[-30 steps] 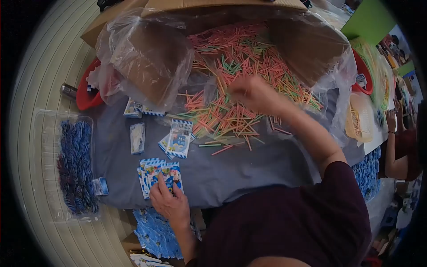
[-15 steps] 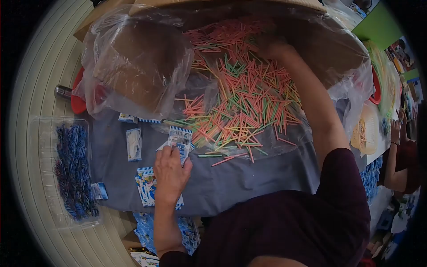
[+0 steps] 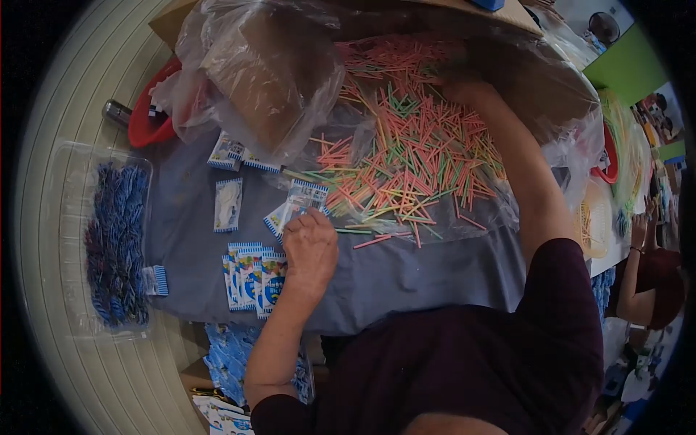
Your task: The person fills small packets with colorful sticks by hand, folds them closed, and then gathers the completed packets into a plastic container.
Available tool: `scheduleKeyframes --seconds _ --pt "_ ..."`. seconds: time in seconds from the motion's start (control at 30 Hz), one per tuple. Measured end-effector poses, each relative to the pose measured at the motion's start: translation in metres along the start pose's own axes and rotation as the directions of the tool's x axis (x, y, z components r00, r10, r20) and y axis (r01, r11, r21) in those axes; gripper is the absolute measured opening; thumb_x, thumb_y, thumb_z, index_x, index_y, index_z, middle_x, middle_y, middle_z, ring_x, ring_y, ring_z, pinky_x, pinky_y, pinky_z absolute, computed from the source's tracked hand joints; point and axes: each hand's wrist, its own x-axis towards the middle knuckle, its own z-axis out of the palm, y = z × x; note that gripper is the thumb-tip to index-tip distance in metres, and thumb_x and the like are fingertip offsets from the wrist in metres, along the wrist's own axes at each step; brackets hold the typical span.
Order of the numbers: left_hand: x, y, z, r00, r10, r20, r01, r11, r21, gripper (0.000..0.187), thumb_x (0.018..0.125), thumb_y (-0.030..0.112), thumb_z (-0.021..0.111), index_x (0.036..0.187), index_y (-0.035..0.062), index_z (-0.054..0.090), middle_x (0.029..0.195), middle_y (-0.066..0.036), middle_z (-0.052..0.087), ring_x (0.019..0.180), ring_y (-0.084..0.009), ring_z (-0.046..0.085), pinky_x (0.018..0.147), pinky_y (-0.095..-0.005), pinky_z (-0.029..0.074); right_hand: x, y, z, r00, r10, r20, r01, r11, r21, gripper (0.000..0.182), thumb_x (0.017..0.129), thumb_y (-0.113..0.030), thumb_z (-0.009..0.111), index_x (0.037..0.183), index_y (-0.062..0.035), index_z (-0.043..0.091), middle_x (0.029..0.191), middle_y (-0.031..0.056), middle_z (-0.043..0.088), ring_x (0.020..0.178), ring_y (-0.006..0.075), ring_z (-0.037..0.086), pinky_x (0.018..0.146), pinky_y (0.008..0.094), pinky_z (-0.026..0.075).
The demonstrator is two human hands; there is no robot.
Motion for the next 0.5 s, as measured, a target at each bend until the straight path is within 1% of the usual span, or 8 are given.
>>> scheduleKeyframes --seconds 0.07,0.13,0.17,0.23,0.37,0.43,0.47,0.5 --pt "-0.002 -0.003 0.001 1.0 0.002 0.012 -0.002 1.0 0.004 0.023 0.068 0.007 0.065 0.087 -0.0041 0.06 0.08 -0.016 0.061 0.083 -0.0291 0.062 0.064 -0.0386 0.054 -0.008 0.006 0.007 1.0 0.011 0.004 -0.01 0.995 -0.096 0.054 0.09 -0.028 0.055 0.141 -0.0113 0.048 0.132 0.0173 0.059 0.119 0.0332 0.059 0.097 0.0443 0.048" --pt "-0.003 -0.012 0.001 0.997 0.043 -0.068 -0.052 0.99 -0.131 0.015 0.067 0.006 0.065 0.079 0.0005 0.059 0.083 -0.016 0.061 0.082 -0.028 0.062 0.061 -0.0386 0.054 -0.028 0.01 0.015 0.93 -0.066 -0.362 0.105 0.99 0.091 0.042 0.092 -0.02 0.051 0.131 -0.006 0.056 0.125 0.0193 0.063 0.114 0.0324 0.061 0.093 0.0437 0.05" --pt "-0.006 -0.015 -0.001 0.997 0.047 -0.068 -0.055 0.99 -0.13 0.015 0.067 0.006 0.065 0.079 0.0005 0.059 0.083 -0.016 0.061 0.082 -0.028 0.062 0.061 -0.0386 0.054 -0.028 0.015 0.013 0.93 -0.062 -0.361 0.103 0.99 0.093 0.042 0.092 -0.02 0.051 0.131 -0.006 0.056 0.125 0.0193 0.063 0.114 0.0324 0.061 0.093 0.0437 0.05" --pt "-0.012 -0.017 -0.007 0.99 0.079 -0.117 -0.103 0.97 -0.218 0.012 0.068 0.005 0.065 0.078 0.0028 0.059 0.086 -0.015 0.061 0.082 -0.0286 0.062 0.061 -0.0392 0.054 -0.026 0.025 0.006 0.986 -0.009 -0.169 0.043 0.979 0.199 0.035 0.092 -0.015 0.05 0.124 -0.0053 0.062 0.116 0.0214 0.065 0.109 0.0339 0.064 0.09 0.0437 0.051" --pt "-0.013 -0.02 -0.008 0.99 0.008 -0.138 -0.049 0.955 -0.293 0.009 0.073 0.005 0.063 0.081 0.0018 0.061 0.087 -0.014 0.059 0.084 -0.0316 0.061 0.063 -0.0422 0.054 -0.032 0.016 -0.01 0.982 0.084 -0.169 -0.03 0.953 0.301 0.032 0.089 -0.013 0.052 0.117 -0.0036 0.065 0.11 0.0229 0.066 0.104 0.0372 0.064 0.088 0.0449 0.051" --pt "-0.006 -0.021 -0.017 0.975 -0.057 -0.214 -0.031 0.921 -0.387 0.006 0.08 0.006 0.061 0.082 0.0007 0.063 0.085 -0.013 0.058 0.085 -0.0334 0.06 0.066 -0.0449 0.053 -0.029 0.016 -0.007 0.946 0.201 -0.255 -0.006 0.797 0.604 0.03 0.086 -0.013 0.054 0.11 -0.0013 0.067 0.109 0.0241 0.066 0.101 0.0394 0.064 0.087 0.0458 0.052" --pt "-0.005 -0.021 -0.018 0.976 -0.056 -0.213 -0.031 0.923 -0.385 0.006 0.08 0.006 0.061 0.082 0.0007 0.063 0.085 -0.013 0.058 0.085 -0.0334 0.06 0.066 -0.0449 0.053 -0.027 0.017 -0.007 0.946 0.2 -0.254 -0.005 0.795 0.606 0.03 0.086 -0.013 0.054 0.11 -0.0013 0.067 0.109 0.0241 0.066 0.101 0.0394 0.064 0.087 0.0458 0.052" --pt "-0.004 -0.022 -0.019 0.984 -0.075 -0.163 0.007 0.922 -0.386 0.007 0.081 0.006 0.06 0.083 0.0005 0.064 0.086 -0.013 0.058 0.085 -0.0337 0.06 0.067 -0.0459 0.053 -0.027 0.017 -0.01 0.967 0.111 -0.231 0.011 0.882 0.47 0.029 0.086 -0.015 0.056 0.109 -0.0013 0.067 0.109 0.0246 0.066 0.101 0.0395 0.064 0.088 0.0463 0.051"
